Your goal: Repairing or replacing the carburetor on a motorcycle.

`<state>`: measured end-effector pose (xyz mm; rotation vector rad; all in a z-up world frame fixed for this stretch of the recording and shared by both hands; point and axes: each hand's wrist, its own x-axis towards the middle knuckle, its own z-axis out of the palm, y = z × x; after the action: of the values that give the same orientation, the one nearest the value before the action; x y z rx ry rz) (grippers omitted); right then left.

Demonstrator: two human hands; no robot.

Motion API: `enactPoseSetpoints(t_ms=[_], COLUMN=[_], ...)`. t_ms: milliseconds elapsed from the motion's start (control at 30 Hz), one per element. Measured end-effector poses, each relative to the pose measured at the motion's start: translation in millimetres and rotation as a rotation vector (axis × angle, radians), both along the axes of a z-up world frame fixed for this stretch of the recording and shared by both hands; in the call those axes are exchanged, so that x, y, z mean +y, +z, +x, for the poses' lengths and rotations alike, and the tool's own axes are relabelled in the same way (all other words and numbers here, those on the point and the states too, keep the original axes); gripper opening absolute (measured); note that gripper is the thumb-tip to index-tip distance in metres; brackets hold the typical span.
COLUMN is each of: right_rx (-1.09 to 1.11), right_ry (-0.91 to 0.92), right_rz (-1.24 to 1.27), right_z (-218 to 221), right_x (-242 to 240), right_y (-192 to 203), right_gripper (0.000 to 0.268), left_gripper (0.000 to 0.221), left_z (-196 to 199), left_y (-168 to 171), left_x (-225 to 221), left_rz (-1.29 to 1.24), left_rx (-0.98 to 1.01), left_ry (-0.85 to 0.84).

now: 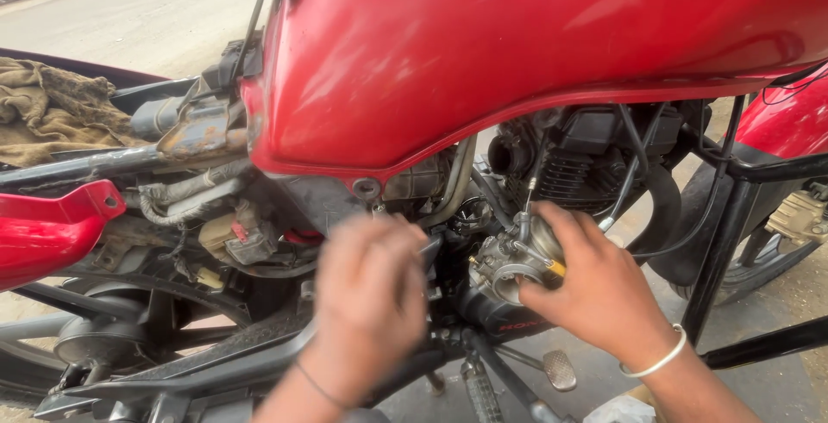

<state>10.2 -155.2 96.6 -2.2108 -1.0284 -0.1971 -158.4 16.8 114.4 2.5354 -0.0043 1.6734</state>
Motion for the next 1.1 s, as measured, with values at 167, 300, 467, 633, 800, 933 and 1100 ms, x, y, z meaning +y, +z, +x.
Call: enactPoseSetpoints(t_ms=[167,300,467,633,800,933,1100], right_rx=[-0.006,0.028,0.073,0.160,0.142,-0.043,-0.195], right_ry=[0.017,0.030,0.170,0.250,0.187,0.260,0.219], right_rz=[0.050,0.068,0.162,0.185,0.127,0.193,0.146], right_z=[0,3,17,26,23,31,35], right_x=[-2,-5,-11,-16,-8,-5,-5], right_y=[-1,0,-5,-8,-13,-29,-24], right_gripper=[0.088,0.089,0.084,0.085,0.090,0.086,0.085], left_gripper=[0.017,0.018,0.026,0.035,0.032,0.026,0.024], left_z=[22,45,68,101,123,131,138], left_y=[-68,-69,-51,-67,-73,-81,-92], left_x=[-44,-48,-46,-34,-17,-8,-17], left_rz=[-0.418,-0.936,-0.912,-0.743,-1.257,-1.367,-1.325], left_rx=[0.075,0.078,0.020,0.113,0.157,0.150,-0.010], left_ry=[-0.265,-0.363,-0.369,-0.280,-0.627,-0.916,-0.973])
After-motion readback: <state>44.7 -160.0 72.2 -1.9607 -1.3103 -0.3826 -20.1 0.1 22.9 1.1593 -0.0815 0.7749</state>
